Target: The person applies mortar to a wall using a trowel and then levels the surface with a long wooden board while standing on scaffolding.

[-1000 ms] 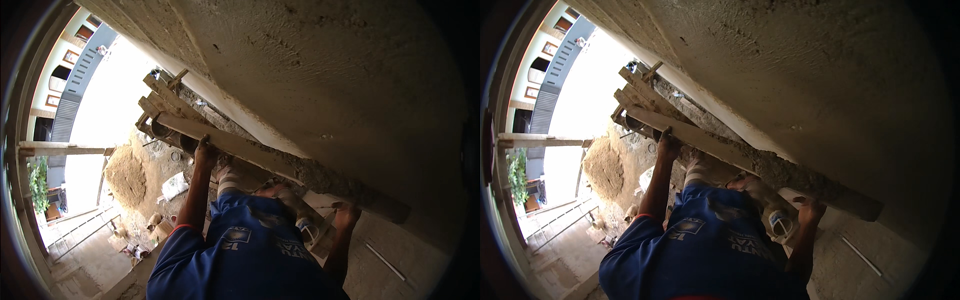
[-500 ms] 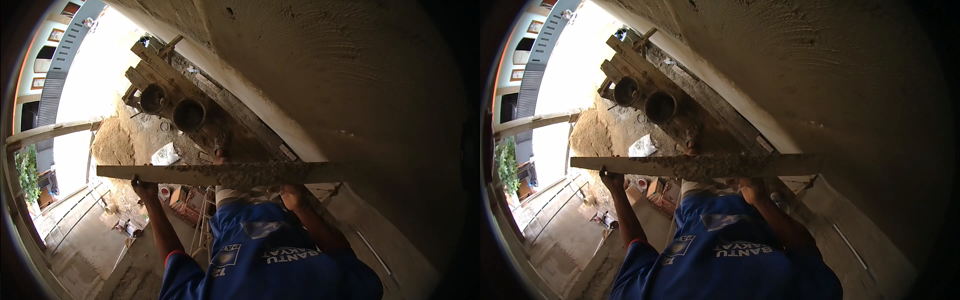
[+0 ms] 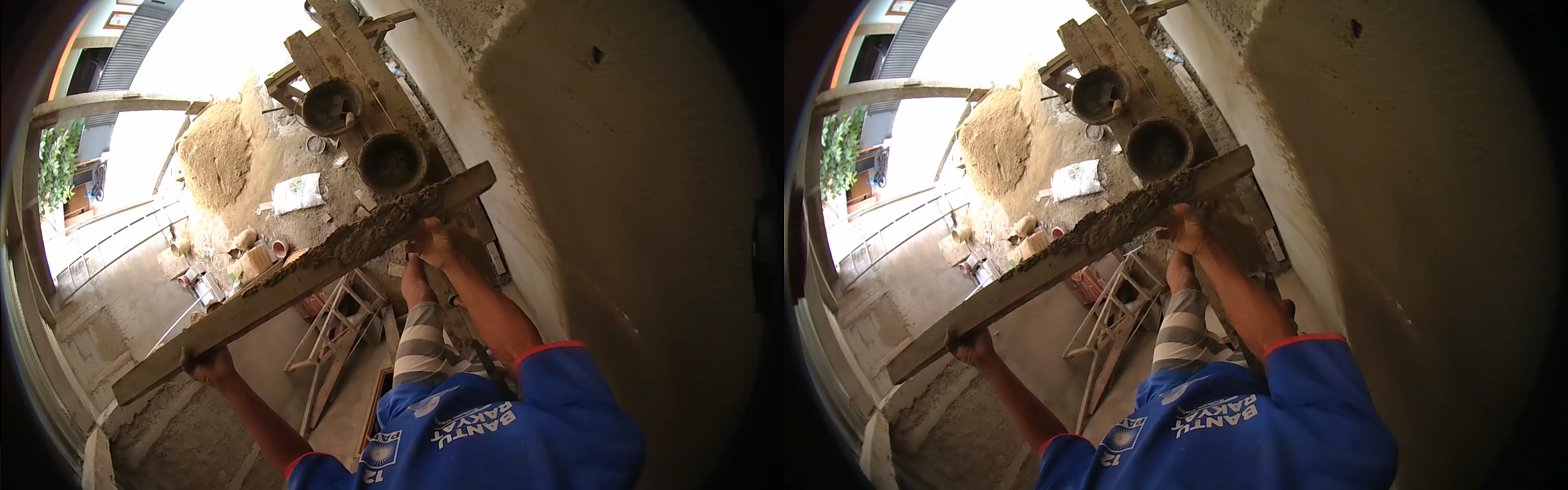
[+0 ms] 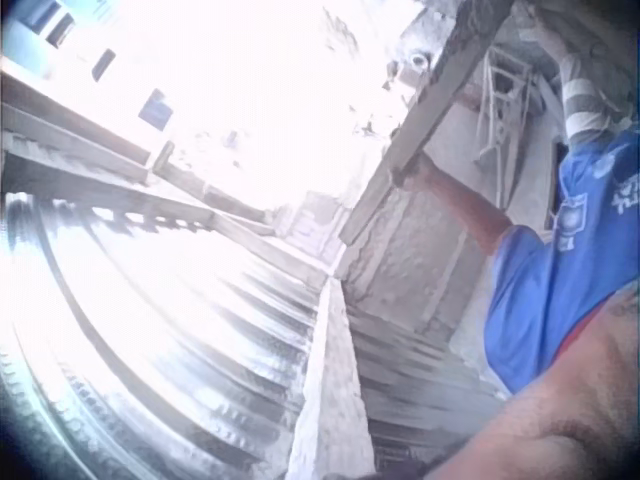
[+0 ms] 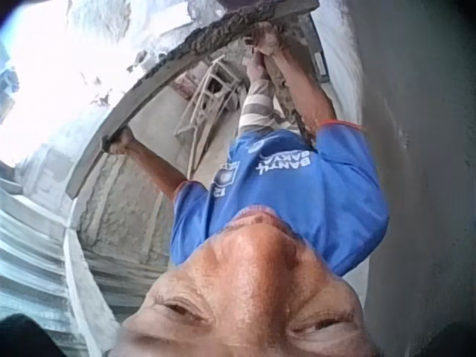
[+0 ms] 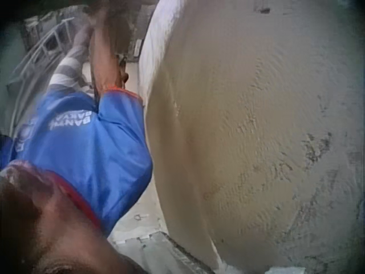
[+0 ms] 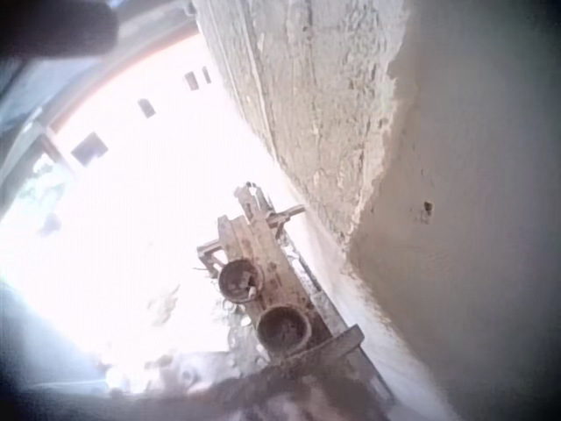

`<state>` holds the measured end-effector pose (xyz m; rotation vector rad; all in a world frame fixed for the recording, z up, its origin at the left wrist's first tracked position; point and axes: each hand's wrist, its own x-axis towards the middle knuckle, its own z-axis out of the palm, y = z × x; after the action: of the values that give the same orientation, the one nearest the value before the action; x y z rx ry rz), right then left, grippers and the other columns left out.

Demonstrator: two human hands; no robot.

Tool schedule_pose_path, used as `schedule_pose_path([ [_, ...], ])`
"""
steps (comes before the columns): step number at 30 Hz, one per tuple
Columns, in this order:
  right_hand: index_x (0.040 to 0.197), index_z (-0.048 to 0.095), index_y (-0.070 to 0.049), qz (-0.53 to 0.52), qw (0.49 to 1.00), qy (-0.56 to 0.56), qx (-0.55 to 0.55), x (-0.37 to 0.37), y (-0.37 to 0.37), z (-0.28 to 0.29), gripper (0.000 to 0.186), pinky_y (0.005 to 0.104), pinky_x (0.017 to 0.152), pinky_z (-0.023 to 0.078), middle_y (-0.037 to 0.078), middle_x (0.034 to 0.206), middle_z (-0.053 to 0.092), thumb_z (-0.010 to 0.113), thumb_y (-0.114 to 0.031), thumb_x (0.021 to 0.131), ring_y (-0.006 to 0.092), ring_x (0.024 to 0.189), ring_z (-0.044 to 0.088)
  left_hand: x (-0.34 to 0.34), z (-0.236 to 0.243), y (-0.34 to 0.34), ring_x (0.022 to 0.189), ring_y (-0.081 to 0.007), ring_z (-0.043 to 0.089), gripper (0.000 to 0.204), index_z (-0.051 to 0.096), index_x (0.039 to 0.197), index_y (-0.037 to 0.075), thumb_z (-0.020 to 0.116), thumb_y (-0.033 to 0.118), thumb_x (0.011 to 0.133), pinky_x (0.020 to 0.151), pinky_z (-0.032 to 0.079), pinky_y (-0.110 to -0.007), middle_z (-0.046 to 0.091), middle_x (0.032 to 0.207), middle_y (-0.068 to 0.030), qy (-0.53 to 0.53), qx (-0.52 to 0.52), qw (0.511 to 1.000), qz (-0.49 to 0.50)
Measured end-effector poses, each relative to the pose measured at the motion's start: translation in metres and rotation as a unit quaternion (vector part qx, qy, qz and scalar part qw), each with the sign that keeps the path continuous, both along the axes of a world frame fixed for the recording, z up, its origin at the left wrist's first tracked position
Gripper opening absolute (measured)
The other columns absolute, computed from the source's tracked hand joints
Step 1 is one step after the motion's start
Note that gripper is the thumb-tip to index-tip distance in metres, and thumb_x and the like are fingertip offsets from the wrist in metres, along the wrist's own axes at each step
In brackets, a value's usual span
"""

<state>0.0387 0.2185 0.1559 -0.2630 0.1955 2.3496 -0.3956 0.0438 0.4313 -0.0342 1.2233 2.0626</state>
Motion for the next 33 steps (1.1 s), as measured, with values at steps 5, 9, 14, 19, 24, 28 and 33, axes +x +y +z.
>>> schedule_pose_path([
  [5,0.110,0.065,-0.011,0.062,0.996,0.003,-0.069,-0.068,0.034,-0.050,0.032,0.0406,0.070,0.056,0.010,0.106,0.067,0.060,-0.035,0.089,0.0272,0.091,0.066,0.042,0.017,0.034,0.111,-0.0339,0.056,0.051,0.060,0.111,-0.002,0.067,0.018,0.065,0.101,0.038,-0.053,0.061,0.116,-0.0184,0.059,0.019,0.996,0.061],
  [9,0.131,0.045,-0.009,0.160,0.951,-0.244,-0.100,-0.091,0.045,-0.045,0.049,0.0380,0.058,0.056,0.013,0.104,0.065,0.058,-0.032,0.090,0.0246,0.080,0.066,0.077,-0.003,0.072,0.120,-0.0368,0.047,0.068,0.048,0.130,-0.002,0.064,0.015,0.067,0.107,0.032,-0.052,0.051,0.126,-0.0245,0.083,0.029,0.987,0.134],
  [14,0.145,0.022,-0.008,0.226,0.884,-0.408,-0.020,-0.030,0.038,-0.055,0.060,0.0341,0.055,0.057,0.018,0.114,0.059,0.050,-0.029,0.096,0.0249,0.077,0.066,0.144,-0.066,0.138,0.085,-0.0182,0.063,0.016,0.068,0.083,0.006,0.068,0.018,0.074,0.087,0.048,-0.038,0.068,0.088,-0.0060,0.133,0.024,0.987,0.085],
  [19,0.146,0.020,-0.006,0.246,0.843,-0.477,-0.044,0.050,0.027,-0.050,0.065,0.0336,0.056,0.057,0.017,0.113,0.058,0.055,-0.026,0.094,0.0221,0.076,0.065,0.183,-0.161,0.152,0.103,-0.0202,0.058,0.030,0.059,0.110,-0.004,0.063,0.006,0.081,0.094,0.044,-0.035,0.062,0.112,-0.0132,0.406,-0.132,0.903,-0.036],
  [24,0.145,0.024,-0.003,0.235,0.811,-0.534,-0.044,0.114,0.017,-0.040,0.064,0.0330,0.058,0.057,0.015,0.107,0.059,0.056,-0.026,0.093,0.0200,0.074,0.064,0.201,-0.158,0.156,0.117,-0.0238,0.053,0.031,0.057,0.115,-0.006,0.058,0.005,0.086,0.101,0.038,-0.038,0.058,0.125,-0.0162,0.381,-0.165,0.904,-0.099],
  [28,0.143,0.027,-0.002,0.249,0.786,-0.565,-0.035,0.120,0.021,-0.048,0.061,0.0319,0.057,0.056,0.015,0.105,0.059,0.056,-0.022,0.093,0.0186,0.071,0.063,0.188,-0.166,0.137,0.120,-0.0259,0.051,0.035,0.052,0.120,-0.005,0.056,0.004,0.087,0.102,0.039,-0.042,0.055,0.126,-0.0184,0.648,-0.259,0.698,-0.161],
  [33,0.136,0.039,0.000,0.249,0.741,-0.623,0.032,0.073,0.074,-0.063,0.053,0.0309,0.056,0.055,0.014,0.102,0.062,0.058,-0.016,0.089,0.0169,0.068,0.062,0.203,-0.147,0.142,0.121,-0.0277,0.050,0.051,0.035,0.134,-0.002,0.054,0.003,0.087,0.104,0.037,-0.044,0.050,0.129,-0.0192,0.498,-0.302,0.799,-0.147],
])
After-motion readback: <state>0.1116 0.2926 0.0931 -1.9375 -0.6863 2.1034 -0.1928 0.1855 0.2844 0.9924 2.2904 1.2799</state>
